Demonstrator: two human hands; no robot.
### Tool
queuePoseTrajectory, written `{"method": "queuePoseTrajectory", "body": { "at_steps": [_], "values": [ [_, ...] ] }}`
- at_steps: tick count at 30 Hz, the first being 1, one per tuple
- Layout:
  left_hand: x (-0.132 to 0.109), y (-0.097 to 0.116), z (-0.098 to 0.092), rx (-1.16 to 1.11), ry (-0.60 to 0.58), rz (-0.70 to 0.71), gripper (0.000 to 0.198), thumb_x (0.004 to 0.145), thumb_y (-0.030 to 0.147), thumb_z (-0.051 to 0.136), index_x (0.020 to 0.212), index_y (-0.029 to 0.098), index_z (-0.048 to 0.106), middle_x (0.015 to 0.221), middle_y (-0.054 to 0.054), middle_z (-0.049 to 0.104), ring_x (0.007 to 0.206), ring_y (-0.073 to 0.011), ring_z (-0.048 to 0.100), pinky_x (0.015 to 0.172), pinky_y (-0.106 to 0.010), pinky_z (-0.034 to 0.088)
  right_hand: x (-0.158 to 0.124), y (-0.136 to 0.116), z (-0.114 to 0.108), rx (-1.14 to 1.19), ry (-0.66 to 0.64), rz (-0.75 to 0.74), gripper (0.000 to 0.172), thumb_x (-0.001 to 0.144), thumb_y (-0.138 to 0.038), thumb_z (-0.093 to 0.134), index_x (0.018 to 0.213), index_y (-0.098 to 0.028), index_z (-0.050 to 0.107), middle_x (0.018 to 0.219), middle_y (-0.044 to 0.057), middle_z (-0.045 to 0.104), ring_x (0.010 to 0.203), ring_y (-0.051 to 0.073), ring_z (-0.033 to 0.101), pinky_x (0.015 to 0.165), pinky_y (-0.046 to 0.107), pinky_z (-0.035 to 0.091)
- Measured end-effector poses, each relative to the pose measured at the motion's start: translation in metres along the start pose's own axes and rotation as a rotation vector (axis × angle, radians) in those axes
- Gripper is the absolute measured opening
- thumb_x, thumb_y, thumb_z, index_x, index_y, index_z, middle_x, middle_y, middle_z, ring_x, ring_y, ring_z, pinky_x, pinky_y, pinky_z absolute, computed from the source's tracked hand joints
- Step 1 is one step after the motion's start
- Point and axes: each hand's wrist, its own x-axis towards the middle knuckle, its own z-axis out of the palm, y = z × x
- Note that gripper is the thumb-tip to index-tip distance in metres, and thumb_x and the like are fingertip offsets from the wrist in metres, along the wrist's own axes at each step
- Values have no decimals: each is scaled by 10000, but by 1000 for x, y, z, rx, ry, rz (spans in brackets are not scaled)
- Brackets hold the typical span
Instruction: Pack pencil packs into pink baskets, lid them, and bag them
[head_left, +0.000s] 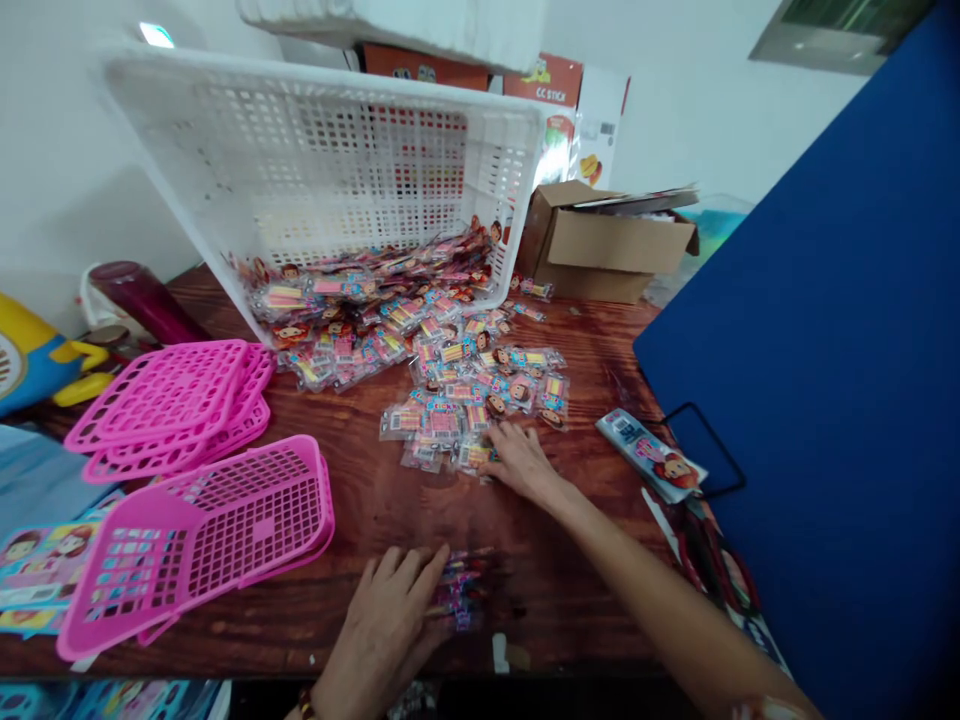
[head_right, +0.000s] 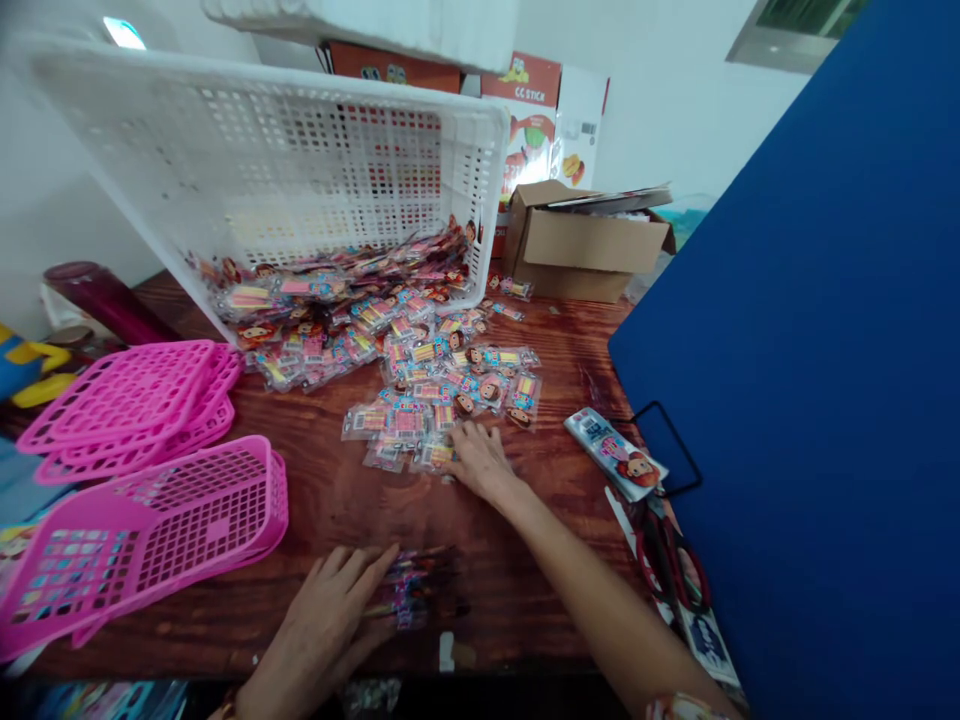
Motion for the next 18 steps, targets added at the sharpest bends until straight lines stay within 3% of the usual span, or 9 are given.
{"method": "queuePoseTrajectory", "body": {
  "at_steps": [7,13,15,18],
  "values": [
    [1,3,-1,4,-16,-11,638,850,330,643,1435,275,395,1318,-58,572,1106,-241,494,966,-397,398,0,31,0,399,-32,166,380,707,-330,770,1019,-210,591,967,17,682,904,216,612,763,298,393],
    [2,1,-5,-7,-22,8,597,872,344,621,1426,265,412,1317,-58,578,1123,-239,500,952,-393,411,3,74,-9,429,32,243,245,772,-380,692,873,-164,634,815,4,681,764,178,608,655,253,418],
    [2,0,-4,-5,-6,16,588,876,353,615,1422,255,422,1302,-63,587,1110,-240,508,939,-389,418,-3,78,-13,418,34,241,204,774,-363,693,877,-188,669,848,2,701,794,186,628,695,262,437],
    [2,-2,0,1,21,27,600,868,367,624,1423,257,425,1300,-66,588,1102,-242,509,939,-388,419,-15,77,-17,356,100,253,225,809,-347,655,1014,-263,696,1088,18,701,1009,231,623,835,312,440]
  ]
}}
